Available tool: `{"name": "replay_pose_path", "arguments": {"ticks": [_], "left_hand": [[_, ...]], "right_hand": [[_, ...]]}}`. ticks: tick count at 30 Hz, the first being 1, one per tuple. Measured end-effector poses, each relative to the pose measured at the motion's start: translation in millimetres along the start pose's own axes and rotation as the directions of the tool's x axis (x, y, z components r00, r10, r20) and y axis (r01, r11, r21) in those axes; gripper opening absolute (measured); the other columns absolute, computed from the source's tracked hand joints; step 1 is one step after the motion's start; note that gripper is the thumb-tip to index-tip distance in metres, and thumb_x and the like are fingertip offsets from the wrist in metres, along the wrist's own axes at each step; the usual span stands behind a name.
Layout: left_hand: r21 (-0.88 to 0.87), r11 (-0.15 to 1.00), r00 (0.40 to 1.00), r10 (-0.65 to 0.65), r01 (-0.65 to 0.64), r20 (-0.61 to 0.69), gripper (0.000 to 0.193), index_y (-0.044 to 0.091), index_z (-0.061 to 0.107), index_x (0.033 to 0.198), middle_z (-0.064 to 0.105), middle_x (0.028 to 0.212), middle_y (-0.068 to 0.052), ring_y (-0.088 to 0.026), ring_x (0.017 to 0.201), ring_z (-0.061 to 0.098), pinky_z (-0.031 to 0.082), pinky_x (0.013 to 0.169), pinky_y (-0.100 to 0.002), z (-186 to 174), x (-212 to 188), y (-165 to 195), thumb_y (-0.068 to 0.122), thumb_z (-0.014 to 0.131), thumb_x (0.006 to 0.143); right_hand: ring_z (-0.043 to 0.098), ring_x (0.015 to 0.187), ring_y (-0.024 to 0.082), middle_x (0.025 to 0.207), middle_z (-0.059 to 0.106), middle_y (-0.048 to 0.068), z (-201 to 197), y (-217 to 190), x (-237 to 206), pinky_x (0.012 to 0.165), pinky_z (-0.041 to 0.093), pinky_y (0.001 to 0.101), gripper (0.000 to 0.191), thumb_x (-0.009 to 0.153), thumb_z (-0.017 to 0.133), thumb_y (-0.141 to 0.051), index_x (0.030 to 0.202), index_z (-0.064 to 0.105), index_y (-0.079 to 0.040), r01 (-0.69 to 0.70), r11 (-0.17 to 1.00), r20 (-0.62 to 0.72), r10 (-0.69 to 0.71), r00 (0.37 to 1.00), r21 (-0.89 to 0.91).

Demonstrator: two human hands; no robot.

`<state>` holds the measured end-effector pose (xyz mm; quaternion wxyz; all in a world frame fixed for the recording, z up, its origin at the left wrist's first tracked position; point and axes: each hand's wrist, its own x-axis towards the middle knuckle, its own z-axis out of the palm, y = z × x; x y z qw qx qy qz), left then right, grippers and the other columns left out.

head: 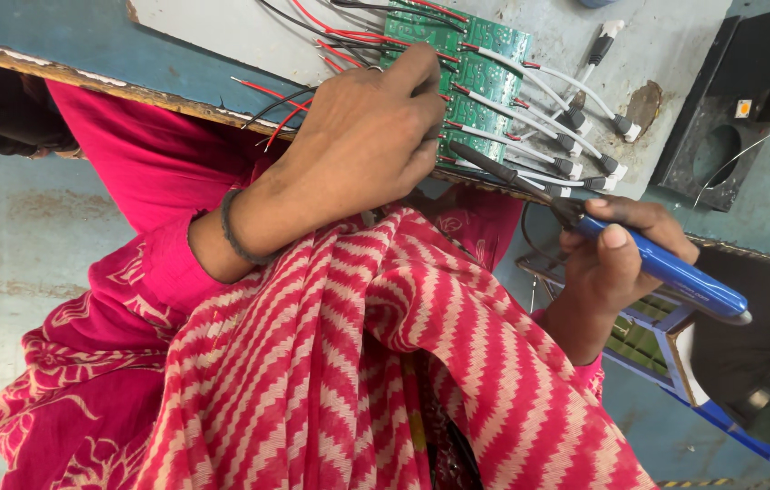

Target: The person solders wires onto green circuit boards at a workbench. They dip wire ends into a flux container, hold each wire against a board pad, and touch it with a soldering iron, working through multiple boards and wires one at a time before lifting a finished board to check it.

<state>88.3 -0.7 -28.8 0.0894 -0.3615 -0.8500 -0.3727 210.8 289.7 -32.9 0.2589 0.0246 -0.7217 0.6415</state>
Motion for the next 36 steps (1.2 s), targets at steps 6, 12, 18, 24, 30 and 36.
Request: {"name": "replay_pose_path", "arguments": {"ticks": [6,12,18,24,30,36], "left_hand": [[-0.017,0.999,0.999,-0.051,0.051,-0.006,0.015,-0.001,0.065,0.082,0.057,0.106,-0.015,-0.036,0.072,0.063,0.050,0.064,-0.049,-1,3,3,0.012,0.073,0.083],[-0.018,0.995,0.995,-0.097,0.097,0.029,0.014,-0.002,0.066,0.082,0.058,0.106,-0.016,-0.037,0.071,0.063,0.049,0.062,-0.050,1,6,5,0.011,0.072,0.080],[-0.013,0.995,0.995,-0.099,0.099,0.026,0.016,-0.003,0.067,0.083,0.058,0.106,-0.017,-0.037,0.070,0.064,0.050,0.062,-0.050,2,7,5,0.012,0.072,0.079],[-0.023,0.995,0.995,-0.101,0.101,0.023,0.015,-0.002,0.067,0.083,0.058,0.107,-0.017,-0.037,0.072,0.064,0.050,0.063,-0.050,2,7,4,0.012,0.072,0.080],[-0.008,0.995,0.995,-0.101,0.101,0.020,0.015,-0.002,0.066,0.082,0.057,0.106,-0.017,-0.037,0.070,0.063,0.050,0.062,-0.050,2,6,4,0.012,0.072,0.080],[-0.016,0.995,0.995,-0.099,0.100,0.013,0.015,-0.001,0.067,0.081,0.057,0.106,-0.016,-0.036,0.071,0.064,0.050,0.062,-0.049,4,7,4,0.012,0.073,0.080]], "right_hand": [[0.063,0.054,0.021,0.088,0.066,0.020,0,-2,2,0.049,0.053,0.0266,0.037,0.096,0.076,-0.023,0.098,0.065,0.012,-0.029,1.000,0.025,0.029,0.999,-0.005],[0.062,0.057,0.022,0.093,0.067,0.022,-1,6,-8,0.051,0.055,0.0286,0.035,0.101,0.075,-0.020,0.114,0.055,0.005,0.032,0.999,0.038,-0.032,0.999,0.015],[0.062,0.056,0.023,0.093,0.067,0.024,-7,13,-5,0.048,0.056,0.0301,0.040,0.101,0.074,-0.018,0.121,0.044,-0.001,0.135,0.991,0.034,-0.135,0.990,0.003],[0.059,0.053,0.022,0.093,0.065,0.023,-10,7,-3,0.048,0.053,0.0294,0.041,0.102,0.073,-0.024,0.118,0.048,0.004,0.066,0.998,-0.034,-0.067,0.997,-0.019],[0.060,0.055,0.022,0.093,0.065,0.022,-8,3,-4,0.048,0.053,0.0282,0.040,0.101,0.074,-0.024,0.114,0.051,0.006,0.042,0.998,-0.032,-0.043,0.999,-0.036],[0.063,0.055,0.022,0.090,0.067,0.022,-6,1,-1,0.050,0.054,0.0281,0.034,0.099,0.074,-0.021,0.107,0.060,0.009,0.009,1.000,0.021,-0.008,1.000,-0.028]]}}
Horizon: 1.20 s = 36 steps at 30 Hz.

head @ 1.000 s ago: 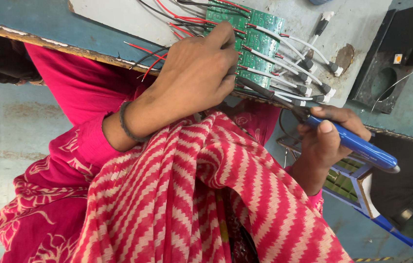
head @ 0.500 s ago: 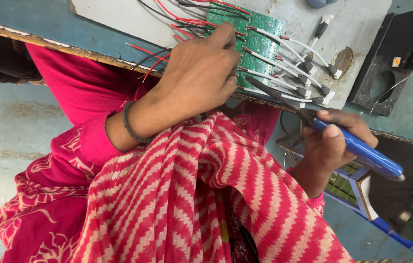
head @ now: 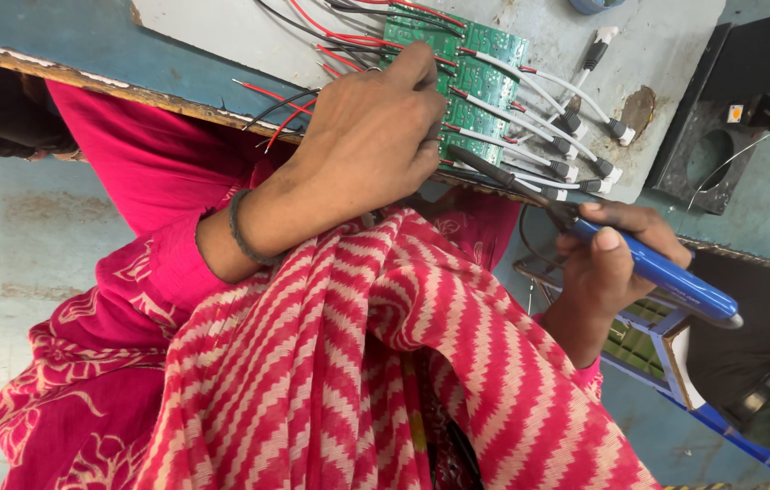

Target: The person solders wires onto green circuit boards at a workbench. They dip wire ends into a flux container, hold each wire against a board pad, and touch it with a soldering iron, working through multiple boards and wires one at a time before lifting a finished board to check it.

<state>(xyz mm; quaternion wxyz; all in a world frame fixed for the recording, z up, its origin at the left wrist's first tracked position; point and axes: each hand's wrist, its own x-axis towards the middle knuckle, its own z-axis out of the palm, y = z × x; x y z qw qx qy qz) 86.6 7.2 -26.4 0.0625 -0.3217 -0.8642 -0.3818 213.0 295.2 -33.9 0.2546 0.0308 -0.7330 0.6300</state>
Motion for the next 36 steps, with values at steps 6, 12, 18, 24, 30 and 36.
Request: {"name": "replay_pose_path", "arguments": {"ticks": [6,12,18,24,30,36], "left_hand": [[0.007,1.000,1.000,-0.005,0.005,0.007,0.016,-0.002,0.068,0.084,0.057,0.107,-0.016,-0.037,0.070,0.064,0.050,0.062,-0.050,1,1,0,0.012,0.073,0.079],[0.004,1.000,1.000,-0.009,0.009,0.011,0.016,-0.002,0.067,0.083,0.057,0.107,-0.017,-0.037,0.071,0.064,0.050,0.063,-0.050,1,1,0,0.012,0.073,0.079],[0.005,1.000,1.000,-0.006,0.006,0.006,0.015,-0.002,0.067,0.083,0.057,0.107,-0.017,-0.037,0.072,0.064,0.050,0.064,-0.050,-2,0,1,0.012,0.072,0.080],[0.005,1.000,1.000,-0.010,0.010,0.008,0.014,-0.001,0.067,0.083,0.057,0.107,-0.016,-0.037,0.071,0.064,0.050,0.062,-0.050,-3,-1,2,0.011,0.072,0.080],[0.003,1.000,0.999,-0.022,0.022,0.023,0.014,-0.001,0.066,0.081,0.057,0.107,-0.016,-0.037,0.070,0.063,0.050,0.063,-0.051,-6,1,4,0.012,0.072,0.081],[-0.021,0.999,0.998,-0.043,0.044,0.040,0.016,0.000,0.066,0.080,0.058,0.107,-0.016,-0.037,0.072,0.064,0.050,0.063,-0.051,-12,2,9,0.014,0.073,0.079]], "right_hand": [[0.063,0.056,0.020,0.094,0.067,0.021,10,1,-2,0.049,0.056,0.0271,0.032,0.097,0.074,-0.018,0.108,0.054,0.006,0.024,0.998,0.008,-0.024,1.000,0.053],[0.062,0.055,0.022,0.092,0.066,0.022,8,2,-2,0.049,0.055,0.0295,0.032,0.099,0.073,-0.017,0.111,0.053,0.005,0.025,0.997,-0.001,-0.025,1.000,0.072],[0.060,0.054,0.021,0.092,0.064,0.020,3,0,-3,0.049,0.053,0.0296,0.037,0.100,0.071,-0.025,0.108,0.055,0.007,0.030,0.998,-0.083,-0.025,0.996,0.049],[0.059,0.054,0.023,0.087,0.063,0.021,0,-2,-1,0.050,0.052,0.0301,0.038,0.099,0.070,-0.024,0.102,0.061,0.013,-0.012,1.000,-0.026,0.012,1.000,0.015],[0.059,0.054,0.022,0.090,0.064,0.021,1,-4,-4,0.050,0.053,0.0298,0.036,0.099,0.069,-0.023,0.109,0.055,0.008,0.007,1.000,-0.081,-0.005,0.997,0.022],[0.059,0.054,0.021,0.097,0.065,0.020,-15,10,-3,0.047,0.054,0.0285,0.035,0.102,0.069,-0.024,0.115,0.048,0.001,0.149,0.989,-0.148,-0.149,0.978,-0.010]]}}
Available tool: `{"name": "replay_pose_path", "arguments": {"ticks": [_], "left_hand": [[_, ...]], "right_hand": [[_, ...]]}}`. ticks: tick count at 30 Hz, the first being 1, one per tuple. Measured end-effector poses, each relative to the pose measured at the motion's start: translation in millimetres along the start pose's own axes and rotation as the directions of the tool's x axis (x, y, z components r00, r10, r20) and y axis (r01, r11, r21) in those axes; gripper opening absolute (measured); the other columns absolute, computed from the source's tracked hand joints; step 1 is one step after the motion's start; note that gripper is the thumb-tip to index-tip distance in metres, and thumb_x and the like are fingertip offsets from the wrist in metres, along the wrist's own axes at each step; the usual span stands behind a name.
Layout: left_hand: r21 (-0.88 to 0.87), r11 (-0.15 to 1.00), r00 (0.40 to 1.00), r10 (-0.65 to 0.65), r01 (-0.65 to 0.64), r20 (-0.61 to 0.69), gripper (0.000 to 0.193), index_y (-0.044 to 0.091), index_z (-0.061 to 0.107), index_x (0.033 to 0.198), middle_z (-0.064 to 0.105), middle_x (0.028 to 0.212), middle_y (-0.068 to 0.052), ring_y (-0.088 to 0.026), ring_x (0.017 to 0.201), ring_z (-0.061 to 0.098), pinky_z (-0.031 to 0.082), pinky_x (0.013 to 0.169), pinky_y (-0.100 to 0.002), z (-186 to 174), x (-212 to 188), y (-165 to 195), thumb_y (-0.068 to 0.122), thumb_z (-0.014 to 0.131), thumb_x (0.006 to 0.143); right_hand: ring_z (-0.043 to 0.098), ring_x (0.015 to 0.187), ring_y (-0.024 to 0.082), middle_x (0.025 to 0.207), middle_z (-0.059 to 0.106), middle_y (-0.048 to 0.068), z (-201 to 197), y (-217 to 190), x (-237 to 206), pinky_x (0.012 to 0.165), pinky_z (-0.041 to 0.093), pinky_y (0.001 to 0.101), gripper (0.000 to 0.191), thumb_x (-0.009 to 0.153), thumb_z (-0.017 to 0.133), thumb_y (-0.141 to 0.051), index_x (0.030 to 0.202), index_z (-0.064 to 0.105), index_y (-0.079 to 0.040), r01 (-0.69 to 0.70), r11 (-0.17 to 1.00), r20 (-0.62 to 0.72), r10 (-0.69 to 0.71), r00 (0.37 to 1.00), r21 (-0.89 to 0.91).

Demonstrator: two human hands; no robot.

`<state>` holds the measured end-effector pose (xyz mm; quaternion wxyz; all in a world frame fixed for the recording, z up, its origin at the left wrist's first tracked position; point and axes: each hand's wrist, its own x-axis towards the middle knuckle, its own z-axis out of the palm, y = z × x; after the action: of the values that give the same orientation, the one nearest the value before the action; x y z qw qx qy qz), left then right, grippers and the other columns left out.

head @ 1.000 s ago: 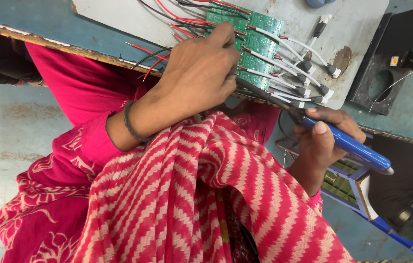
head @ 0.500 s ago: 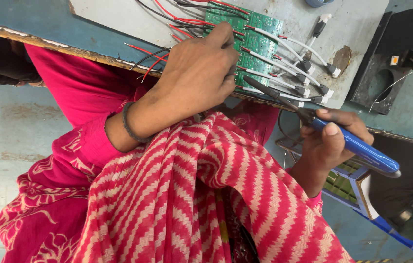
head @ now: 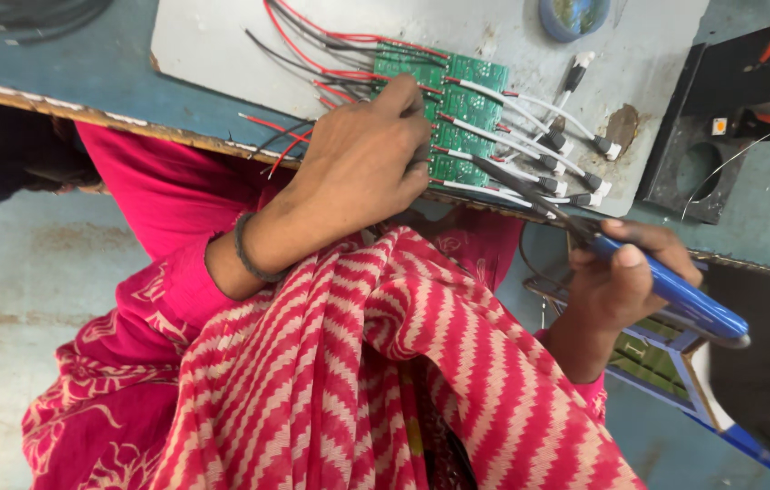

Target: The person solders wires onto green circuit boards at a workbench. They dip wire ends into a flux container, hold each wire against a board pad, and touch it with a soldering iron, working through multiple boards and wires one at a time before lifting a finished board to check it.

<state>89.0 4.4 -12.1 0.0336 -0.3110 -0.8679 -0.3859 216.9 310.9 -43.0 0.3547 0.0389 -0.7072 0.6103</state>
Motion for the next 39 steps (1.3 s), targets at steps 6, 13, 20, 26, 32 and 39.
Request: {"name": "replay_pose_path", "arguments": {"ticks": [6,13,20,26,32,39], "left_hand": [[-0.003,0.999,0.997,-0.045,0.045,0.059,0.016,0.003,0.067,0.080,0.058,0.106,-0.014,-0.037,0.077,0.065,0.051,0.065,-0.050,-5,2,6,0.017,0.074,0.080],[0.021,0.997,0.990,-0.075,0.073,0.122,0.017,0.005,0.070,0.083,0.061,0.109,-0.010,-0.033,0.085,0.067,0.053,0.069,-0.046,-4,1,17,0.021,0.076,0.084],[0.071,0.992,0.981,-0.114,0.104,0.154,0.017,0.005,0.072,0.084,0.062,0.109,-0.011,-0.033,0.086,0.066,0.052,0.069,-0.046,-1,2,24,0.021,0.077,0.082],[0.053,0.996,0.990,-0.075,0.069,0.122,0.018,0.004,0.070,0.086,0.061,0.110,-0.011,-0.034,0.087,0.066,0.053,0.071,-0.046,3,0,22,0.021,0.076,0.084],[0.024,0.999,0.997,-0.049,0.048,0.060,0.018,0.005,0.067,0.089,0.060,0.109,-0.012,-0.034,0.086,0.067,0.053,0.071,-0.046,3,-1,24,0.020,0.075,0.083],[-0.017,0.999,1.000,0.027,-0.027,-0.005,0.016,0.005,0.066,0.088,0.060,0.109,-0.011,-0.032,0.081,0.066,0.052,0.069,-0.045,2,-5,16,0.016,0.076,0.083]], "right_hand": [[0.053,0.057,0.022,0.094,0.062,0.017,-68,15,22,0.047,0.041,0.0292,0.031,0.110,0.066,-0.024,0.112,0.058,0.006,0.063,0.997,-0.294,-0.070,0.953,-0.035],[0.054,0.057,0.022,0.072,0.063,0.016,-192,1,49,0.045,0.032,0.0293,0.035,0.107,0.061,-0.025,0.098,0.069,0.009,0.024,0.991,-0.665,-0.105,0.740,-0.130],[0.054,0.056,0.017,0.070,0.065,0.013,-221,12,74,0.052,0.032,0.0286,0.037,0.106,0.060,-0.019,0.093,0.081,0.009,-0.063,0.933,-0.680,-0.211,0.702,-0.355],[0.067,0.072,0.020,0.095,0.075,0.015,-180,39,105,0.063,0.048,0.0298,0.030,0.114,0.060,-0.021,0.103,0.074,0.003,-0.120,0.967,-0.562,-0.029,0.827,-0.226],[0.065,0.083,0.016,0.129,0.074,0.012,-144,39,98,0.070,0.046,0.0242,0.024,0.115,0.065,-0.017,0.129,0.067,0.003,-0.237,0.951,-0.527,0.307,0.793,0.199],[0.060,0.094,0.015,0.135,0.062,0.010,-163,45,70,0.081,0.046,0.0214,0.022,0.123,0.048,-0.017,0.138,0.053,-0.002,-0.191,0.657,-0.276,0.539,0.796,0.730]]}}
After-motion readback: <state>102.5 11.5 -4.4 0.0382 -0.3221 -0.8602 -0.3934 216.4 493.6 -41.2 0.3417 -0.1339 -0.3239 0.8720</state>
